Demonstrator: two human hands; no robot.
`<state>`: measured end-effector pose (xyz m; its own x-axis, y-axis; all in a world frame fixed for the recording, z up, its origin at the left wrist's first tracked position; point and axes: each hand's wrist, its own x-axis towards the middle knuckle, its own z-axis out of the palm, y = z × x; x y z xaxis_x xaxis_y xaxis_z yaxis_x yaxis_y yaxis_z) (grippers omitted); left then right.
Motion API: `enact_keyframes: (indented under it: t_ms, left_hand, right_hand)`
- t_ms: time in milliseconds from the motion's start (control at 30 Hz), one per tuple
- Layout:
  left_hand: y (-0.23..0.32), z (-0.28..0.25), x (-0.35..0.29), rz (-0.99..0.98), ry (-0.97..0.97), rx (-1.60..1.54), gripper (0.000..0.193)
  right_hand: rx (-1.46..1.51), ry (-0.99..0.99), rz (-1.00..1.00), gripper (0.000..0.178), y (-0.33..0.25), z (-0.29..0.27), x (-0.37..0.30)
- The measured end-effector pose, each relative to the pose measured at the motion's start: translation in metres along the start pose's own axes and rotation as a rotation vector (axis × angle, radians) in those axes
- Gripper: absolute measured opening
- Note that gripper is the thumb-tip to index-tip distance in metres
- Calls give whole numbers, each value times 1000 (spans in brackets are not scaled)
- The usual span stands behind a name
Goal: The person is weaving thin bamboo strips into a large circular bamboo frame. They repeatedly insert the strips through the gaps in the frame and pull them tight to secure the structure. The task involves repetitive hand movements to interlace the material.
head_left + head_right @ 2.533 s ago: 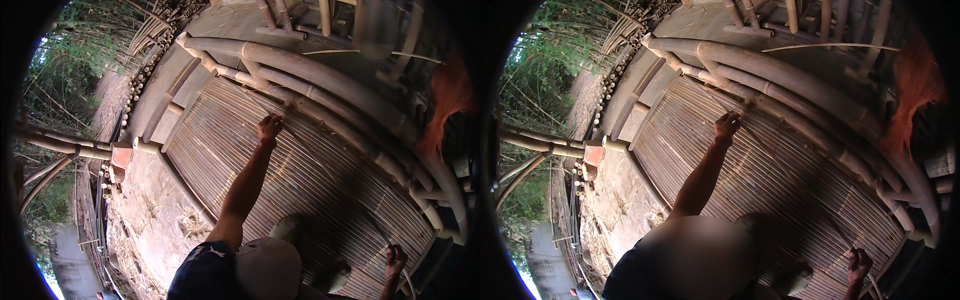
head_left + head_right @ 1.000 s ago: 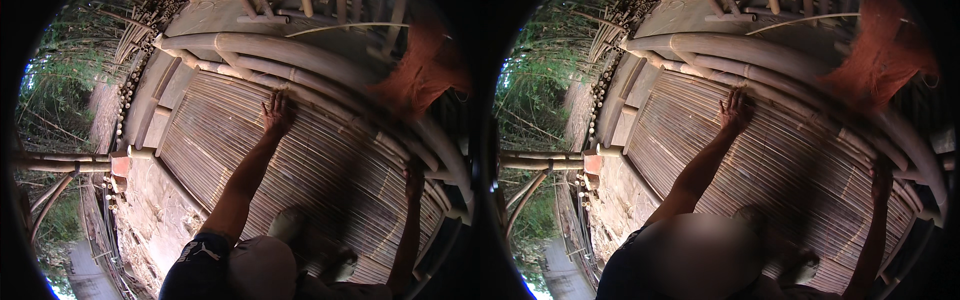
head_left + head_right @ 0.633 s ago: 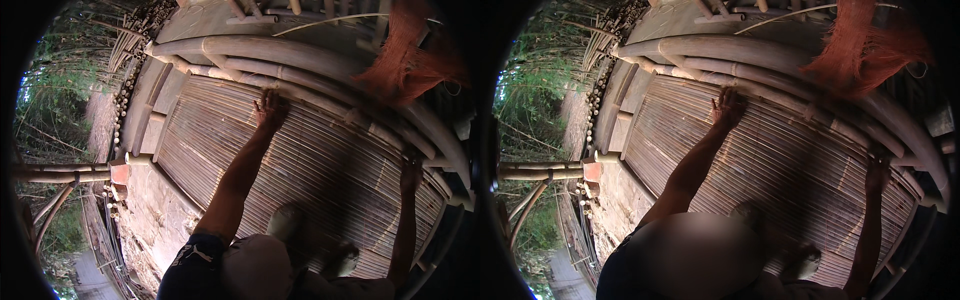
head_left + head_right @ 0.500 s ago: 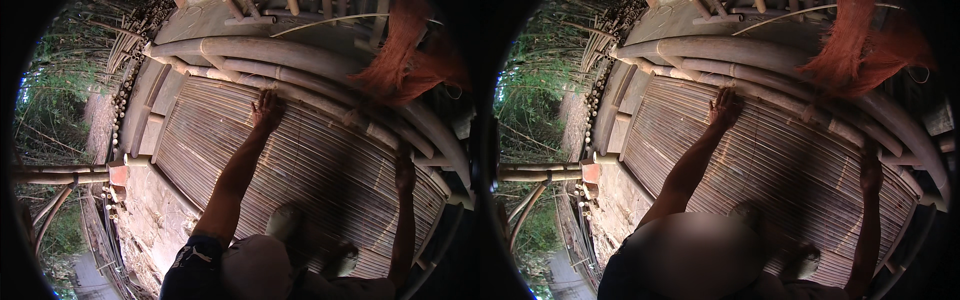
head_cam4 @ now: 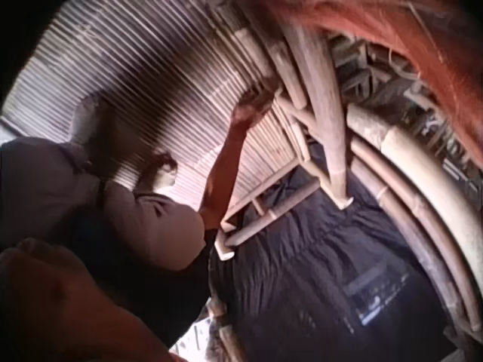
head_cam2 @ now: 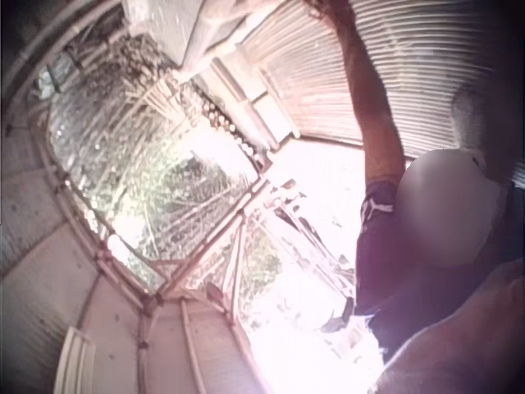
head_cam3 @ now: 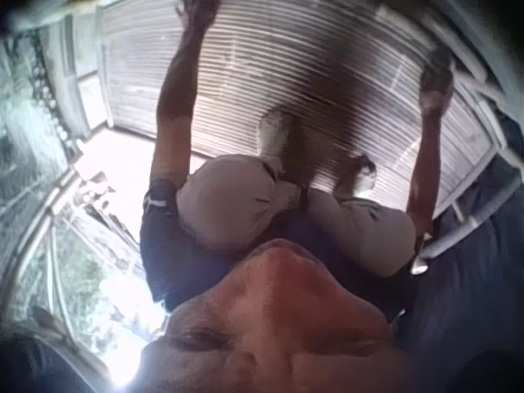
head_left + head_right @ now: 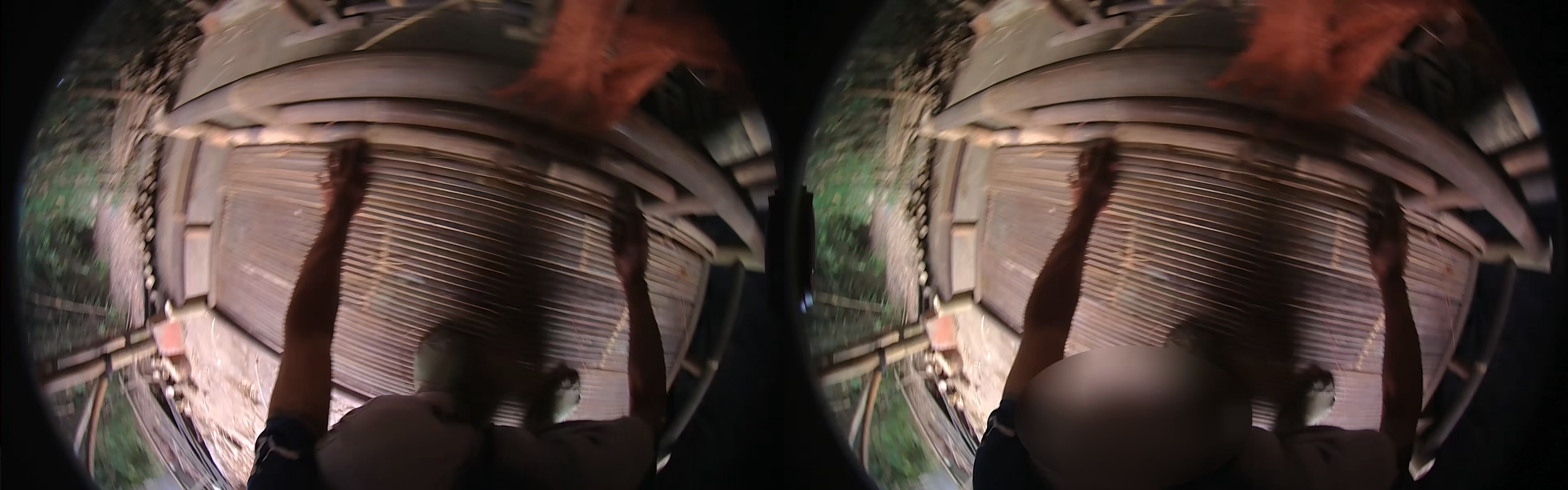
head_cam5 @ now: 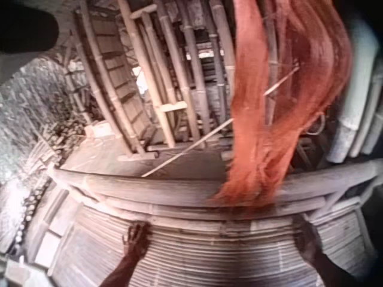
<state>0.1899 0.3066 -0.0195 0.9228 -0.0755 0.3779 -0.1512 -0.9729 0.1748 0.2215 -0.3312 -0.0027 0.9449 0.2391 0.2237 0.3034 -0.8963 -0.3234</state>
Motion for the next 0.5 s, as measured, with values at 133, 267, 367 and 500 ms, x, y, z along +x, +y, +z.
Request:
enact_keyframes:
  t_ms: [133,267,367,500]
  left_hand:
    - [21,2,-2,-401,-259,183,60]
    - [38,-12,12,-403,-279,140,60]
    - [56,-19,20,-472,-341,147,61]
    - [75,-5,13,-228,-265,140,65]
  right_hand:
    - [-458,-23,198,52,0,-13,-21]
    - [-369,-9,210,53,7,-26,-27]
    - [-362,-66,250,51,5,-31,-24]
    - [-345,-78,248,50,2,-29,-20]
